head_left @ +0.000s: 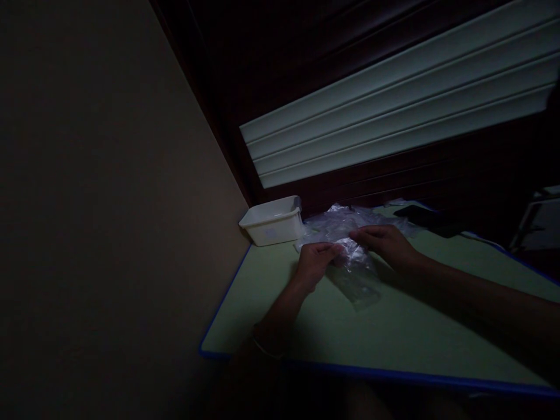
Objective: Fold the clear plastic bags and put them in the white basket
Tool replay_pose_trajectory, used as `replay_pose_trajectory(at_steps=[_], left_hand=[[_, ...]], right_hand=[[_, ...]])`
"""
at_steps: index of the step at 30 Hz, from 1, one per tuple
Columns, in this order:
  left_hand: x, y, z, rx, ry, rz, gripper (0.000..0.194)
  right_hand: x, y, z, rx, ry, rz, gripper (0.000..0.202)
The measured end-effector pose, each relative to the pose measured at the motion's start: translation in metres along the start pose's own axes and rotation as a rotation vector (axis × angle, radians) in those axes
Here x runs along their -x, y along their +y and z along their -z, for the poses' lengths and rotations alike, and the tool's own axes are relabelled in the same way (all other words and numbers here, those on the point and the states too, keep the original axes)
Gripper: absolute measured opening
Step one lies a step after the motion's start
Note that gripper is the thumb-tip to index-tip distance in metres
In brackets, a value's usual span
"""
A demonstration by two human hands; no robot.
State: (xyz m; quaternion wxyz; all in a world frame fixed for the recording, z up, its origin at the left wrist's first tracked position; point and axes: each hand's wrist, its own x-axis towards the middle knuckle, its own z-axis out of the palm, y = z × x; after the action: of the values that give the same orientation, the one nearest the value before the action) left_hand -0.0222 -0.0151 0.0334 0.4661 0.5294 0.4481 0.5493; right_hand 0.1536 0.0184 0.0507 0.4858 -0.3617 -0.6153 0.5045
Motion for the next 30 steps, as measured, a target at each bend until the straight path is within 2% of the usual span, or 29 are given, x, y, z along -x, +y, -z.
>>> replay_pose_trajectory(at_steps=[4,7,12,20,24,26,30], left_hand=[[0.000,0.003,0.001,-0.002,0.007,-0.005,0.032],[-0.002,0.003,0.005,0.003,0.047,-0.026,0.032],[-0.007,0.000,0.013,-0.012,0.125,-0.074,0.032],[-0.016,0.001,0.027,0.041,0.227,-0.091,0.035],[-0.016,0.001,0.030,0.068,0.241,-0.102,0.034],[-0.015,0.001,0.029,0.077,0.209,-0.088,0.035],[-0.010,0.001,0.022,0.068,0.093,-0.030,0.035]], right_hand=[[-0.003,0.002,0.004,-0.056,-0.108,-0.027,0.039],[-0.005,0.009,0.007,-0.093,-0.248,-0.079,0.040],[-0.001,0.020,0.007,-0.091,-0.383,-0.194,0.038],[-0.004,0.026,0.014,0.096,-0.541,-0.197,0.035],[-0.005,0.022,0.018,0.140,-0.670,-0.178,0.036],[-0.003,0.017,0.017,0.051,-0.659,-0.195,0.036],[0.001,0.010,0.011,-0.160,-0.491,-0.201,0.036]])
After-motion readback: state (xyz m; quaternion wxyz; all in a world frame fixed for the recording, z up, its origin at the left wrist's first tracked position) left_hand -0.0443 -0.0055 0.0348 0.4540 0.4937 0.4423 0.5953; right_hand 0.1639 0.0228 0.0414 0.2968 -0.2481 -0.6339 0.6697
